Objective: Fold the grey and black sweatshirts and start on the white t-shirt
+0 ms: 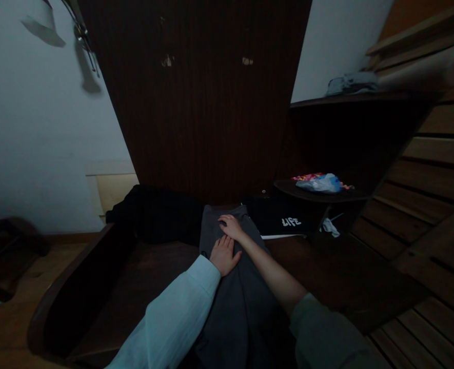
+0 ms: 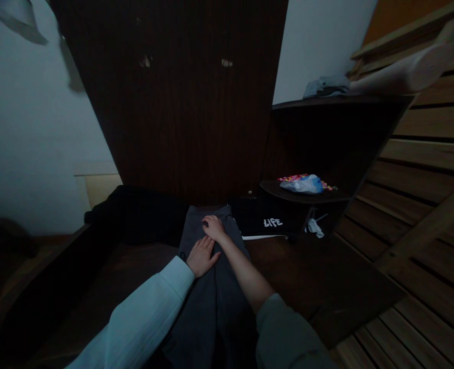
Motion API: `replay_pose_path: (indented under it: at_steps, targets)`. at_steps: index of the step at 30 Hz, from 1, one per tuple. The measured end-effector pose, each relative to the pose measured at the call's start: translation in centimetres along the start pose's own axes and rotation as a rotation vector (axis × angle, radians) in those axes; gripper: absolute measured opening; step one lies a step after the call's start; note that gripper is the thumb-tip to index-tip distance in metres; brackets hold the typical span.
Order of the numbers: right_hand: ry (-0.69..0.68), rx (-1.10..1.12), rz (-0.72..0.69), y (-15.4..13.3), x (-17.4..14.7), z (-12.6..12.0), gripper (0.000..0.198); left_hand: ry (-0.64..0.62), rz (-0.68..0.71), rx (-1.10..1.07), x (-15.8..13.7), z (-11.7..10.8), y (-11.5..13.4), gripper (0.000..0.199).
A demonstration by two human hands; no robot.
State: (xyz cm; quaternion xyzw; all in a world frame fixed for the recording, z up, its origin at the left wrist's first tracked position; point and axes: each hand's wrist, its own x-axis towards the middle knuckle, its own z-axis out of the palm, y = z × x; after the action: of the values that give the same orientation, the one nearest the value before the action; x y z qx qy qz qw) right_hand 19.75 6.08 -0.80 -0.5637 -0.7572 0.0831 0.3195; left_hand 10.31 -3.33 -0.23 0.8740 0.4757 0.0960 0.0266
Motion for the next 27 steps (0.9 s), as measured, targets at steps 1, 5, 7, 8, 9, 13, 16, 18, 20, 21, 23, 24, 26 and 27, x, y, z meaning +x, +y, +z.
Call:
replay_pose_path:
  at_steps: [1,5,7,8,9,13,16,18,20,21,23,24,26,27]
  targets:
    - [0.002,0.004,-0.001,0.1,0.1,0.1,0.024,-0.003,0.000,0.002,0.0,0.0,0.0,0.053]
    - [0.032,0.009,0.007,0.2,0.0,0.1,0.031,-0.005,0.001,0.006,0.0,-0.1,0.1,0.052]
    - [0.050,0.003,0.035,0.2,-0.1,0.1,0.033,-0.001,0.006,0.006,0.0,0.0,0.0,0.053]
    - [0.043,0.006,0.055,0.2,-0.1,0.1,0.033,0.004,0.010,0.007,0.0,0.1,-0.1,0.053]
    - [0.024,0.019,0.075,0.2,0.0,0.1,0.033,0.012,0.016,0.007,0.0,0.2,-0.2,0.052]
    - [-0.115,0.170,0.090,0.7,0.6,-0.7,0.036,0.040,0.062,0.018,0.1,0.3,-0.4,0.046]
    - [-0.130,0.236,0.081,1.5,1.1,-2.4,0.028,0.025,0.070,0.037,-0.1,-0.1,-0.2,0.043]
    - [-0.105,0.248,0.085,2.3,1.2,-3.9,0.024,0.006,0.064,0.048,-0.5,-0.4,-0.1,0.044]
    - [-0.082,0.222,0.101,3.2,1.3,-5.5,0.024,-0.017,0.062,0.059,-0.9,-1.0,-0.2,0.045]
    - [-0.075,0.188,0.118,3.7,1.3,-6.2,0.025,-0.031,0.063,0.068,-1.2,-1.3,-0.3,0.045]
    - [-0.069,0.098,0.161,4.5,1.6,-7.5,0.026,-0.069,0.069,0.093,-1.5,-2.2,-0.5,0.045]
    - [-0.072,0.052,0.183,4.8,1.8,-8.1,0.026,-0.090,0.076,0.105,-1.6,-2.6,-0.6,0.044]
    - [-0.094,-0.012,0.206,5.3,2.4,-8.9,0.026,-0.116,0.099,0.113,-1.3,-3.4,-0.5,0.039]
    - [-0.115,-0.038,0.209,5.4,2.8,-9.1,0.028,-0.107,0.109,0.110,-1.0,-3.7,-0.3,0.037]
